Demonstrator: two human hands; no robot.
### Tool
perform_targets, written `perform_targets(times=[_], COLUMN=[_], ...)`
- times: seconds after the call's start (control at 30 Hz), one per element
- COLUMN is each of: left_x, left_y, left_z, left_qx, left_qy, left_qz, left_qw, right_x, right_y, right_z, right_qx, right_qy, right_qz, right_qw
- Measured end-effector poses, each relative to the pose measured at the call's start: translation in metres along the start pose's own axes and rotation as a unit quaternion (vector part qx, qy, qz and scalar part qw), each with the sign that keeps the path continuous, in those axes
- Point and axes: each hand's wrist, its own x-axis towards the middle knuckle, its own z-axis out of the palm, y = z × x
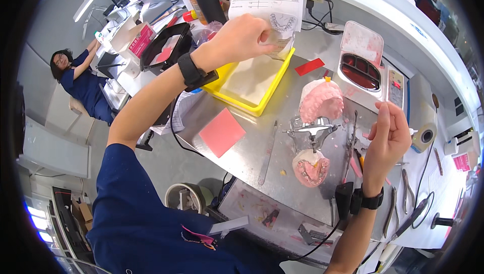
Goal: The recorder is adjusting a partial denture and applying material to a dental mold in a laboratory setting.
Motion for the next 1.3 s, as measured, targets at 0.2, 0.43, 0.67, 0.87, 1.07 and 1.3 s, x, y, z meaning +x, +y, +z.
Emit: perform_targets(times=[0.2,0.43,0.67,0.87,1.07,1.3], left_x=[0.0009,0.0027,0.0043,0.0059,0.0058,0.0073], left_y=[0.0069,0.0029,0.0022,0.0020,0.0034,0.0025], left_z=[-0.0017,0.0044,0.0045,0.0031,0.0031,0.0044], left_qx=[0.031,0.052,0.055,0.044,0.042,0.048], left_qy=[-0.036,-0.019,-0.015,-0.028,-0.013,-0.022], left_qz=[-0.012,-0.009,-0.014,-0.031,-0.028,-0.033], left_qw=[0.999,0.998,0.998,0.998,0.999,0.998], right_x=[-0.0005,0.0009,0.0004,0.0006,0.0002,0.0003], right_y=[0.0073,0.0071,0.0046,0.0030,0.0042,0.0041], right_z=[-0.0030,-0.0027,-0.0010,-0.0005,-0.0004,-0.0020], right_qx=[-0.002,0.002,-0.017,-0.009,-0.020,-0.011], right_qy=[0.006,0.014,0.014,0.013,0.016,0.010], right_qz=[-0.006,-0.005,-0.006,-0.004,-0.005,-0.005], right_qw=[1.000,1.000,1.000,1.000,1.000,1.000])
